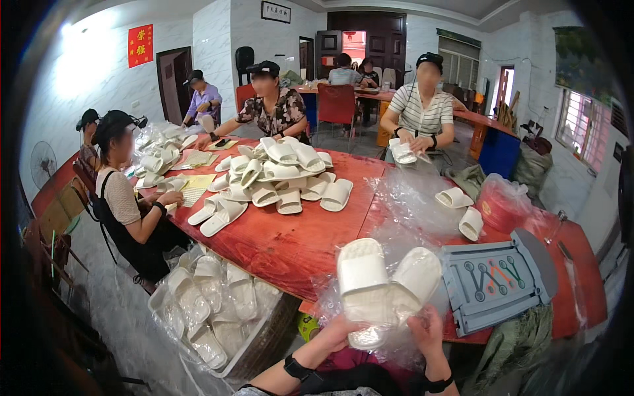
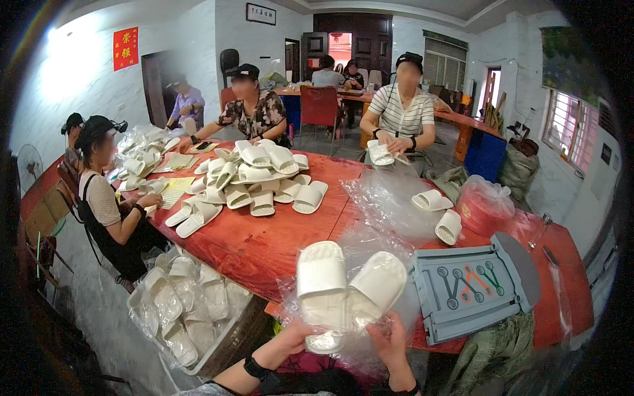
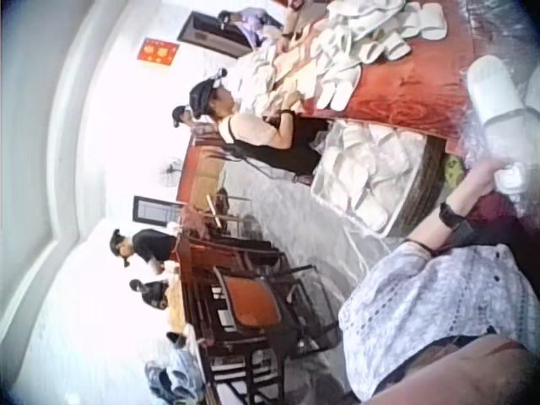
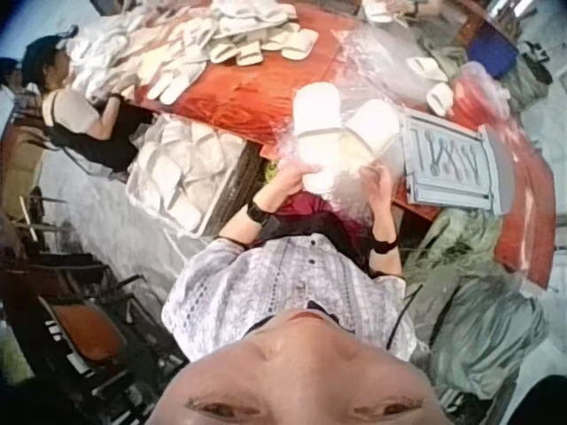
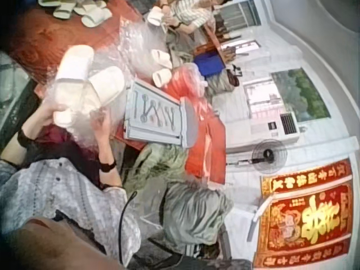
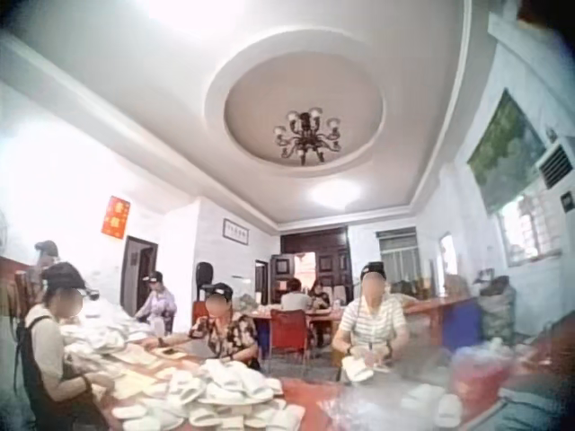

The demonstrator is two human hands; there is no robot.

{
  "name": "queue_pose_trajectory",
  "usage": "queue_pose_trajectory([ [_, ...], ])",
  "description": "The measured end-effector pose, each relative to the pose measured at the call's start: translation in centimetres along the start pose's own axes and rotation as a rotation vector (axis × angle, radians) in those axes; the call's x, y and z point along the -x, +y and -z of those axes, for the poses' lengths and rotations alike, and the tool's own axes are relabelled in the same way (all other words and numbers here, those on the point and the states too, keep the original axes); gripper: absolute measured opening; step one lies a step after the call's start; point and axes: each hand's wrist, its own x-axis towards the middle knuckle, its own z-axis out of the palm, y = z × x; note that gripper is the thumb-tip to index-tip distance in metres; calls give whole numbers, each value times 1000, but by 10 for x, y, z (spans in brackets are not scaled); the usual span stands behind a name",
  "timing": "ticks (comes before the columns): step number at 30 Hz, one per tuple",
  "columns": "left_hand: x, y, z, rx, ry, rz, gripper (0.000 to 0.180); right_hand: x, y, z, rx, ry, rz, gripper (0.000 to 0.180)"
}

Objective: Packing pairs of slippers into plastic bags for shipment.

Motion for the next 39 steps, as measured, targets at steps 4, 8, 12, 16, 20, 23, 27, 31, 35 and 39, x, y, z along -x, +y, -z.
queue_pose_trajectory([
  [4, 18, 21, 4, -14, 92, -205, 65, -2, 1, 8, 208, 51, 242, 40],
  [8, 63, 48, 34, -66, 226, -232, 58, 0, 11, 23, 543, 155, 386, 29],
  [12, 116, 71, 67, -82, 458, -254, 53, 2, 29, 26, 632, 219, 345, 16],
  [16, 168, 88, 90, -179, 730, -438, 48, -1, 42, 25, 636, 198, 361, 15],
  [20, 216, 116, 120, -292, 969, -713, 47, -5, 42, 25, 632, 213, 342, 12],
  [23, 256, 141, 146, -611, 1247, -864, 40, -5, 40, 25, 629, 213, 364, 12],
  [27, 290, 166, 165, -591, 1349, -965, 42, -6, 46, 27, 652, 195, 399, 12],
  [31, 289, 175, 176, -374, 1142, -787, 44, -3, 46, 29, 658, 217, 330, 12],
  [35, 276, 187, 206, -309, 1099, -539, 55, 0, 40, 24, 642, 203, 362, 11],
  [39, 268, 202, 249, -902, 1579, -268, 122, -2, 43, 19, 657, 190, 400, 9],
])
